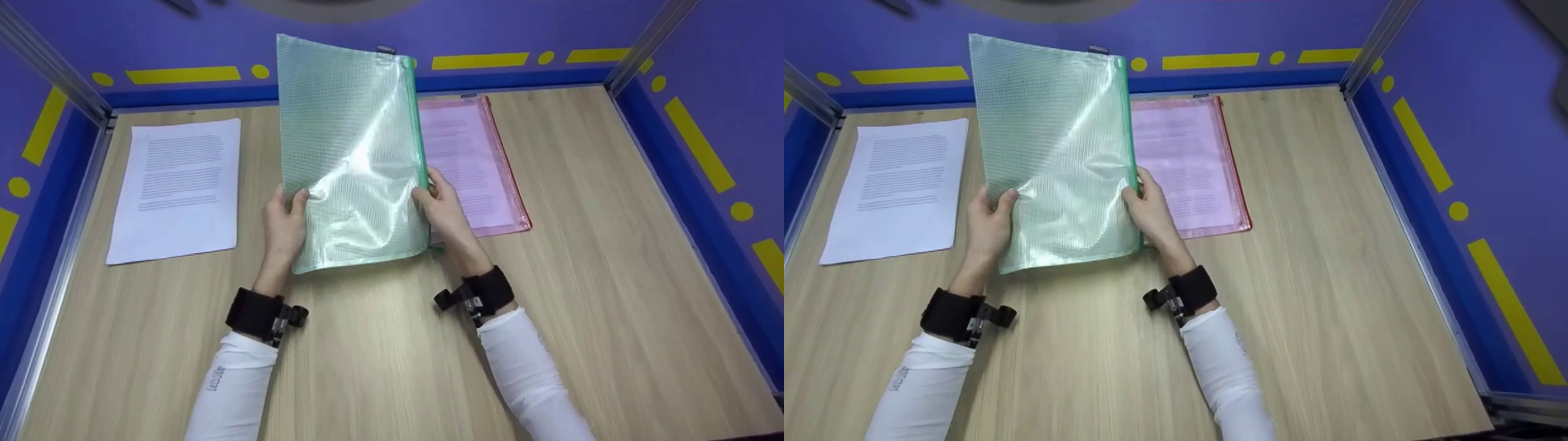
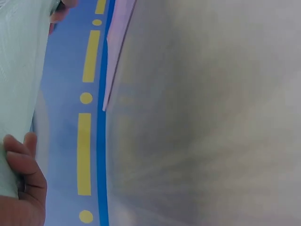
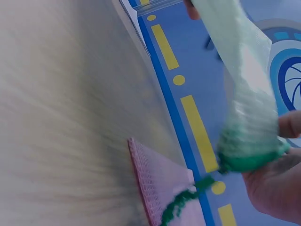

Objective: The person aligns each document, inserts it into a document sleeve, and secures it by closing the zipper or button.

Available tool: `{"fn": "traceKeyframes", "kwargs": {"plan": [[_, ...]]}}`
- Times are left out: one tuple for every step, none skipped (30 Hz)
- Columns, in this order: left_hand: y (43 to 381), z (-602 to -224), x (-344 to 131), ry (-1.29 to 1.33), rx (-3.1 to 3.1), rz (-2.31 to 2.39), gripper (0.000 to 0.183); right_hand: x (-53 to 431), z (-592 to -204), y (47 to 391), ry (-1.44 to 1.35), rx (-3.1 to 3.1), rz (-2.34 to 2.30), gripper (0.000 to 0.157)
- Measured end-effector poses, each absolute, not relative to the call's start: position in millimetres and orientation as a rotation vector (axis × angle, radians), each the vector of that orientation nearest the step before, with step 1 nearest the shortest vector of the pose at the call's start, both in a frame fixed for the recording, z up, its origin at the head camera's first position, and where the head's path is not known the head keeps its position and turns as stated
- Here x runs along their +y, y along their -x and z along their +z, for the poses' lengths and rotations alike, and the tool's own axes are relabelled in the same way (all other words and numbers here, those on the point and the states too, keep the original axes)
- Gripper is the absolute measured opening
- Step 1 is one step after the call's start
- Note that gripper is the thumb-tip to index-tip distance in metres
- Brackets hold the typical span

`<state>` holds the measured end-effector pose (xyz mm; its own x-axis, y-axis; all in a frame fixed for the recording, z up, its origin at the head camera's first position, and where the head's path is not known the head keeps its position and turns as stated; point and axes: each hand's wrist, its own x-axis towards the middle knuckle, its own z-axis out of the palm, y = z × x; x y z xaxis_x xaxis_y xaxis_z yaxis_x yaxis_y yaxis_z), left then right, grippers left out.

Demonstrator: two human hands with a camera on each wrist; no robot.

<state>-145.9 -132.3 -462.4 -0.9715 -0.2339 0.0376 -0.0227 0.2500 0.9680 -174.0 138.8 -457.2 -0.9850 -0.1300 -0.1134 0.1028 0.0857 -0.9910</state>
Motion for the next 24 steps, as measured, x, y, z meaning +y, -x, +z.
{"fn": "traceKeyframes", "kwargs": {"plan": [[147, -464, -135, -0.252, -2.344, -1.798, 0.035, 139, -457, 174, 0.055, 2.181, -1.972, 0.055], [147, -465, -139, -0.264, -2.352, -1.787, 0.034, 139, -457, 173, 0.077, 2.185, -1.931, 0.06], [148, -466, -142, -0.276, -2.364, -1.775, 0.034, 139, -458, 173, 0.1, 2.194, -1.883, 0.064], [149, -467, -145, -0.286, -2.379, -1.763, 0.033, 139, -459, 173, 0.117, 2.201, -1.841, 0.068], [150, -468, -148, -0.293, -2.396, -1.753, 0.032, 139, -459, 173, 0.13, 2.207, -1.803, 0.071], [151, -469, -151, -0.299, -2.42, -1.739, 0.032, 139, -460, 172, 0.139, 2.214, -1.767, 0.073], [152, -470, -154, -0.304, -2.447, -1.724, 0.033, 138, -461, 171, 0.142, 2.215, -1.738, 0.075], [153, -471, -156, -0.305, -2.476, -1.704, 0.033, 137, -462, 171, 0.145, 2.215, -1.712, 0.075], [153, -472, -159, -0.308, -2.501, -1.692, 0.033, 136, -462, 171, 0.146, 2.208, -1.694, 0.075], [153, -473, -161, -0.31, -2.527, -1.678, 0.034, 135, -463, 170, 0.144, 2.204, -1.68, 0.073], [154, -474, -164, -0.31, -2.55, -1.665, 0.034, 134, -464, 170, 0.137, 2.205, -1.665, 0.072], [154, -475, -166, -0.308, -2.571, -1.651, 0.035, 132, -465, 170, 0.133, 2.214, -1.648, 0.07], [154, -477, -168, -0.305, -2.589, -1.64, 0.035, 131, -466, 169, 0.128, 2.223, -1.63, 0.068], [154, -478, -170, -0.305, -2.602, -1.633, 0.035, 130, -467, 170, 0.126, 2.239, -1.61, 0.066], [154, -480, -171, -0.305, -2.614, -1.628, 0.034, 129, -469, 170, 0.123, 2.251, -1.592, 0.064], [154, -481, -173, -0.305, -2.63, -1.613, 0.034, 128, -470, 169, 0.12, 2.27, -1.567, 0.063], [154, -483, -174, -0.301, -2.645, -1.601, 0.033, 127, -472, 170, 0.117, 2.283, -1.551, 0.062], [154, -484, -176, -0.3, -2.656, -1.591, 0.032, 127, -473, 170, 0.116, 2.294, -1.537, 0.061], [154, -485, -177, -0.301, -2.667, -1.576, 0.032, 126, -475, 170, 0.113, 2.302, -1.529, 0.059], [154, -486, -178, -0.305, -2.678, -1.565, 0.031, 126, -477, 170, 0.111, 2.307, -1.527, 0.059], [154, -486, -179, -0.309, -2.691, -1.553, 0.031, 125, -478, 170, 0.109, 2.312, -1.526, 0.058], [155, -487, -179, -0.313, -2.707, -1.541, 0.031, 125, -479, 170, 0.097, 2.314, -1.531, 0.057], [155, -487, -180, -0.324, -2.722, -1.539, 0.031, 125, -480, 170, 0.087, 2.311, -1.539, 0.057], [156, -487, -181, -0.342, -2.738, -1.538, 0.032, 124, -480, 169, 0.071, 2.303, -1.548, 0.057]]}}
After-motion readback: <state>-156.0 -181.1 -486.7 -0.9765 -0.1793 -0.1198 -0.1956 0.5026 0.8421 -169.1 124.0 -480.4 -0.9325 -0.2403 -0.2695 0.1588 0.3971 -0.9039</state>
